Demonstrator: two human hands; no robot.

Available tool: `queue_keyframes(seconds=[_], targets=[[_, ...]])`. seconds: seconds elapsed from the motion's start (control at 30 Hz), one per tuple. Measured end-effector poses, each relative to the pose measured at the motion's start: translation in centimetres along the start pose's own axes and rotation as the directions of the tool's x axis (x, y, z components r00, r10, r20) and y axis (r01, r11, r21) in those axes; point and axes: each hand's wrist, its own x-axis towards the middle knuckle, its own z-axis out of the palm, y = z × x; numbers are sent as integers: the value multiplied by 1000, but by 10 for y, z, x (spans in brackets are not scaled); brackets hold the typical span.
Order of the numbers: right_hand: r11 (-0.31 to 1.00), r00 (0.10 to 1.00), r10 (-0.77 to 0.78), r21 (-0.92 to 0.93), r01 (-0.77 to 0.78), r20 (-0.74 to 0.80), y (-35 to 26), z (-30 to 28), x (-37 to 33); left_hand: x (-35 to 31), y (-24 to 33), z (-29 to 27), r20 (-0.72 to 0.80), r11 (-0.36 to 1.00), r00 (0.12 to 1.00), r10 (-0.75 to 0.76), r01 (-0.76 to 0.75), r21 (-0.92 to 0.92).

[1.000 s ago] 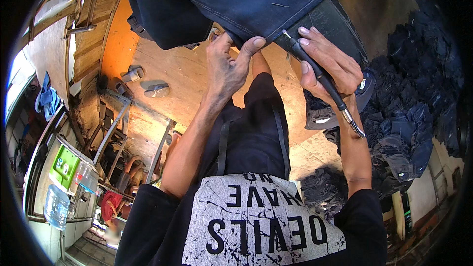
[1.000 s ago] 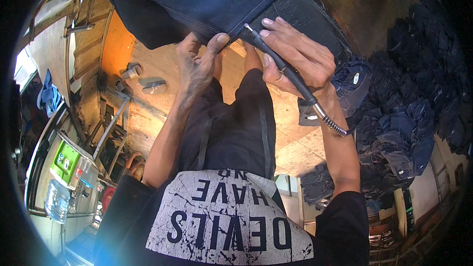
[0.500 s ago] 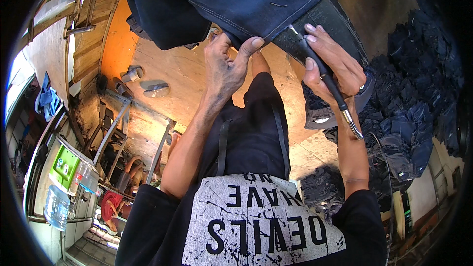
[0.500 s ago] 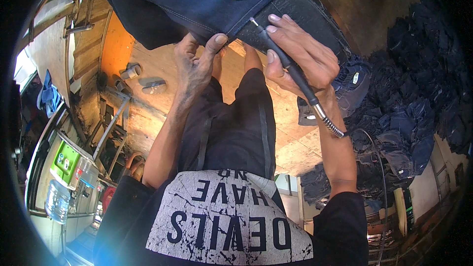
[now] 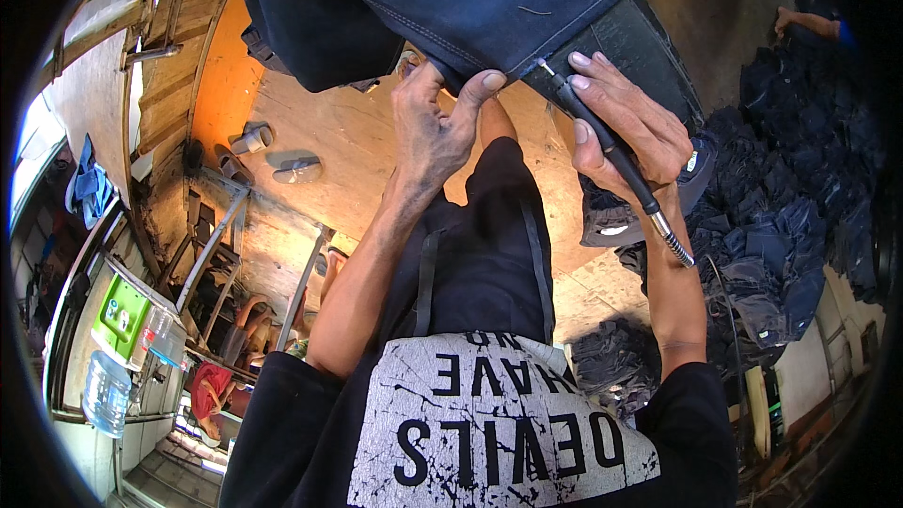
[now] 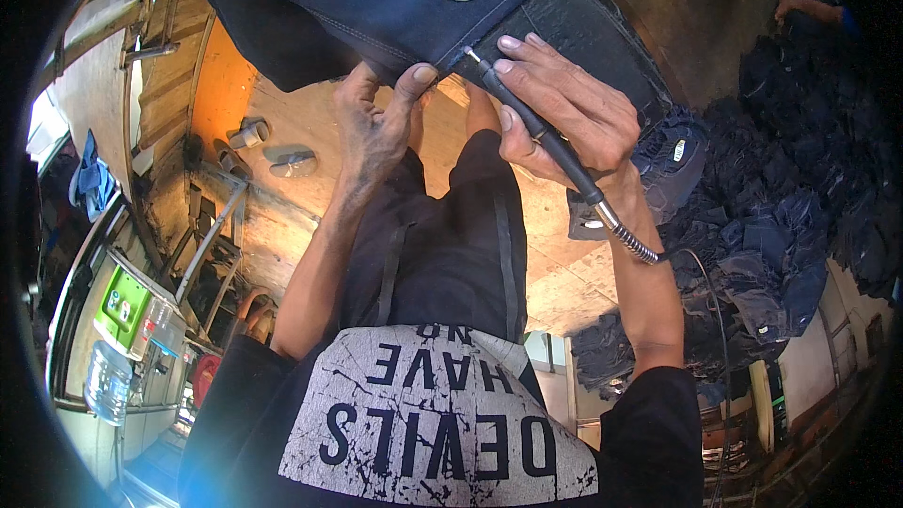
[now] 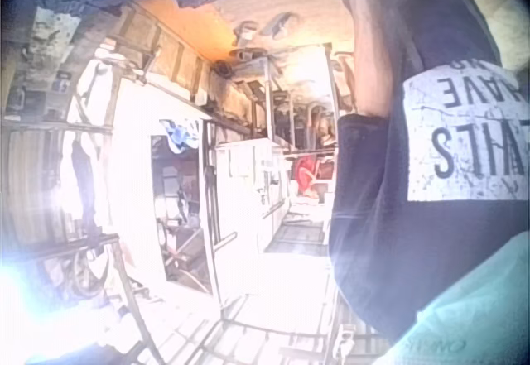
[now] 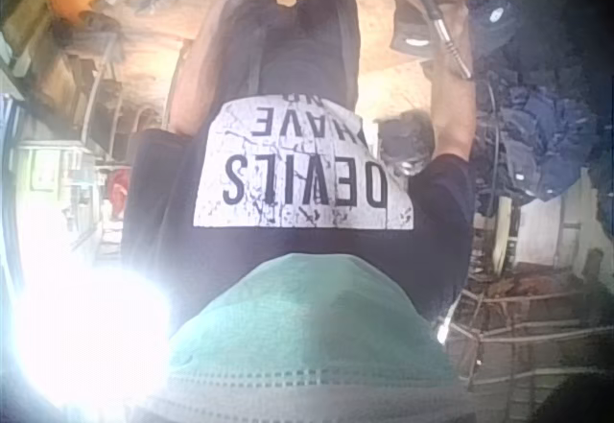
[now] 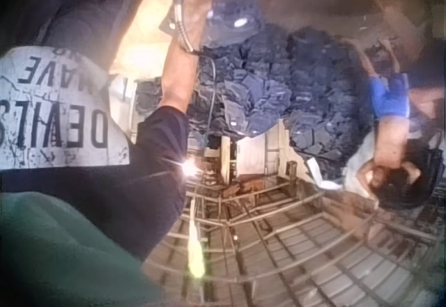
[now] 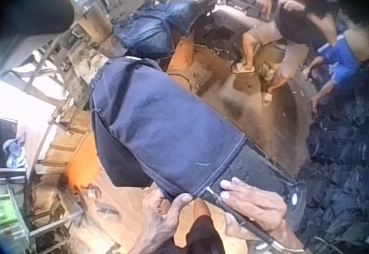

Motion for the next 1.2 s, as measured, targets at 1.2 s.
queue_keyframes(seconds=[1.2], targets=[[997, 998, -1, 81, -4, 57, 7, -8, 0, 11, -54, 40, -102, 941, 986, -130, 90, -327]])
